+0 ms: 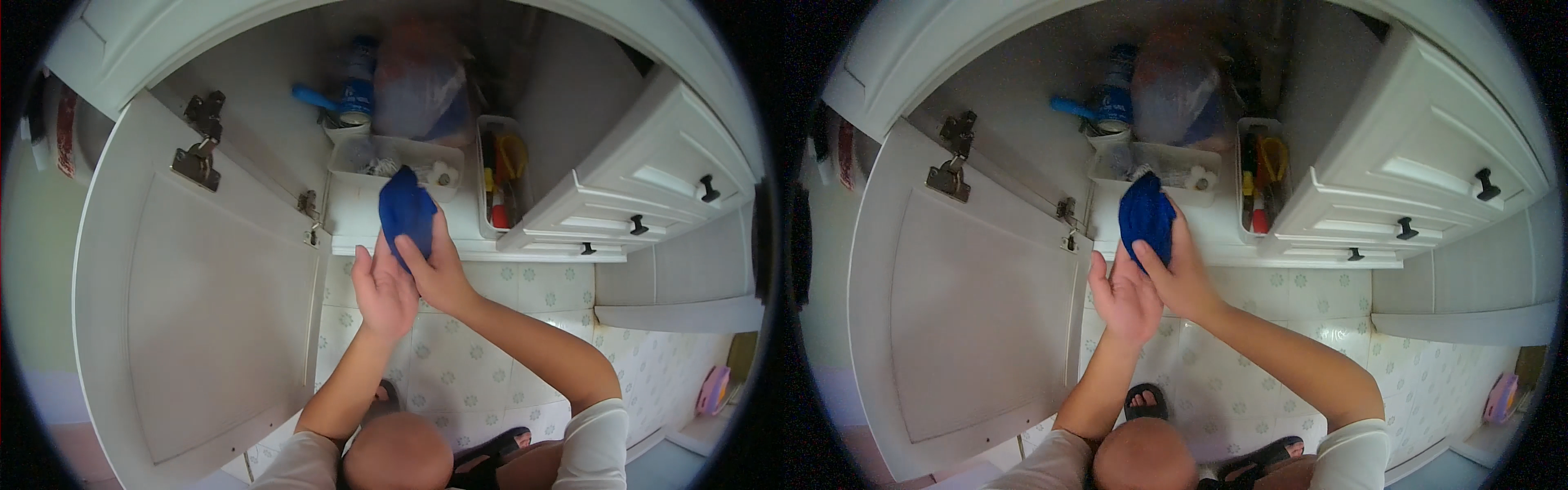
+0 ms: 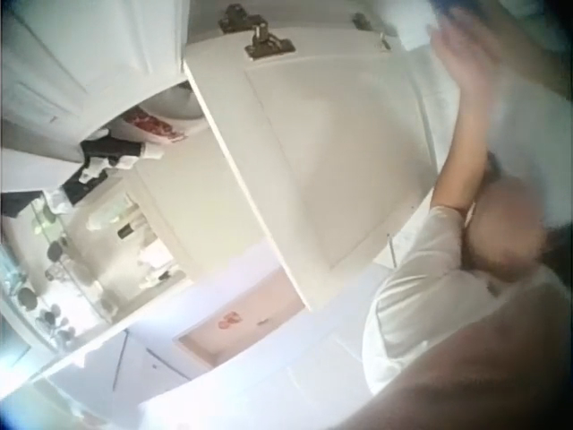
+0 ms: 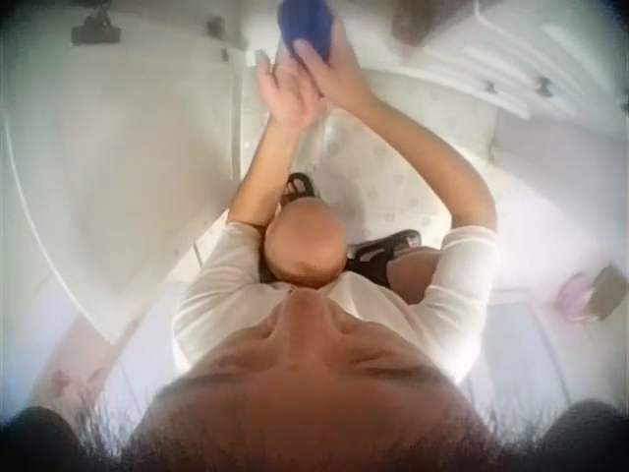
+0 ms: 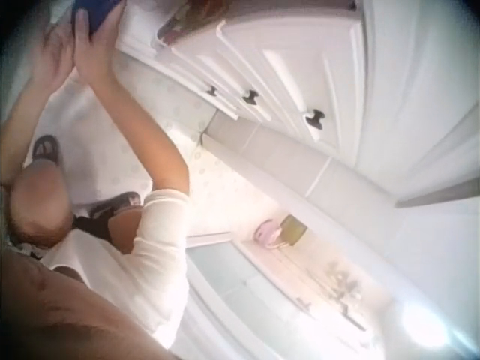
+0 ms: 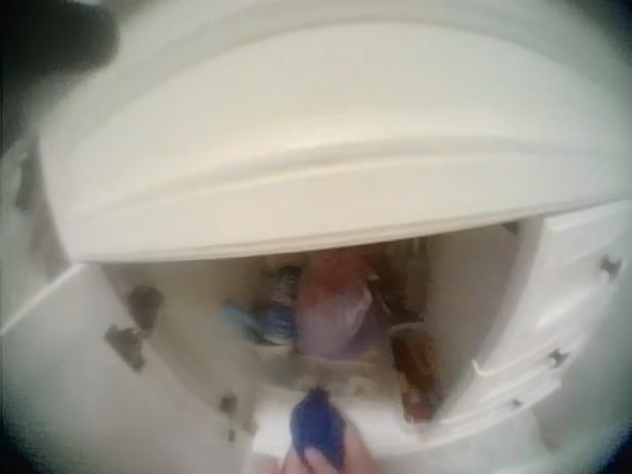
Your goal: The person organizes cleaning supplies within a cabinet, wipes down the exterior and interior surfaces with a cloth, and rinses the cloth in a sink before continuing to wipe a storage unit.
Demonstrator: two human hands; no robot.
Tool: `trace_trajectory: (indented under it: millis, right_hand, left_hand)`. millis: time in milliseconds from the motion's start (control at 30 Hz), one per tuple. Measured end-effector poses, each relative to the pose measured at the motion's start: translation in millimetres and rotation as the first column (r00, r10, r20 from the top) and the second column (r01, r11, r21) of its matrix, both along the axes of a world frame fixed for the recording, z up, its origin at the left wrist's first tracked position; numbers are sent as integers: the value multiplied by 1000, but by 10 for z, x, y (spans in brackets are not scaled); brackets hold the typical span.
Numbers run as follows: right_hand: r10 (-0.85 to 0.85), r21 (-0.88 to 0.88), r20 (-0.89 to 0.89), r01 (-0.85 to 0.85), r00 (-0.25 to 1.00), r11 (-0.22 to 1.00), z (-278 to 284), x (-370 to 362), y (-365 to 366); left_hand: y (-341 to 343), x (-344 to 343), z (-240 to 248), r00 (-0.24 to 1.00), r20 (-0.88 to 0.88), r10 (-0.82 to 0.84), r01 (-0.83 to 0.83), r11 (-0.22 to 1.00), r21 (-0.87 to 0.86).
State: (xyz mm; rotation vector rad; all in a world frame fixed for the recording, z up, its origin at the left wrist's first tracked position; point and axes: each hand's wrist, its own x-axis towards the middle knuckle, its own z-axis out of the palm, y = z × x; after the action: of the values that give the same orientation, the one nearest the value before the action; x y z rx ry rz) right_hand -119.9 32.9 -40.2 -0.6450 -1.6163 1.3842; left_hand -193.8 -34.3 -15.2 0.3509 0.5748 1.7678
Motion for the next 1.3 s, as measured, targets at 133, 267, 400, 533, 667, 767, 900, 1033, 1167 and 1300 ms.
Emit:
trace_trajectory:
  millis: [133, 267, 400, 533, 667, 767, 900, 1033, 1167, 1300]
  right_hand:
    - [45, -248, -27, -50, 999, 967, 192, -578, 209]
    - [-179, -228, -305, 111, 935, 967, 737, -1332, 384]
    - [-100, -95, -632, 52, 768, 994, 1457, -1934, 570]
    - [212, 175, -326, -161, 921, 971, 1608, -2059, 514]
    - [322, 151, -442, -284, 837, 947, 1455, -1979, 583]
    - [303, 43, -535, -333, 789, 942, 1364, -1991, 520]
    - [54, -9, -526, -68, 849, 998, 1186, -1981, 385]
    - [-84, 91, -310, 117, 947, 989, 773, -1873, 269]
    - [67, 324, -235, 13, 970, 946, 426, -1808, 270]
    - [90, 393, 8, -85, 996, 915, -5, -1573, 509]
  left_hand:
    - [-45, -178, 77, 755, -539, 374, -290, 927, 236]
    - [-677, -264, -327, 406, -794, 453, -422, 863, 277]
    - [-1452, -193, -910, 835, -502, -225, -29, 894, -448]
    - [-1953, -330, -1069, 895, -116, -431, 169, 567, -806]
    - [-2339, -516, -1243, 907, -73, -414, 164, 509, -845]
    - [-2456, -626, -1320, 874, -230, -429, 65, 571, -818]
    - [-2618, -666, -1370, 926, -187, -328, 19, 535, -845]
    - [-3006, -613, -1514, 931, -72, -358, 98, 435, -895]
    - [-3664, -791, -2034, 994, -46, -94, 15, 566, -824]
    - [-3258, -990, -1639, 943, 205, 261, -13, 648, -762]
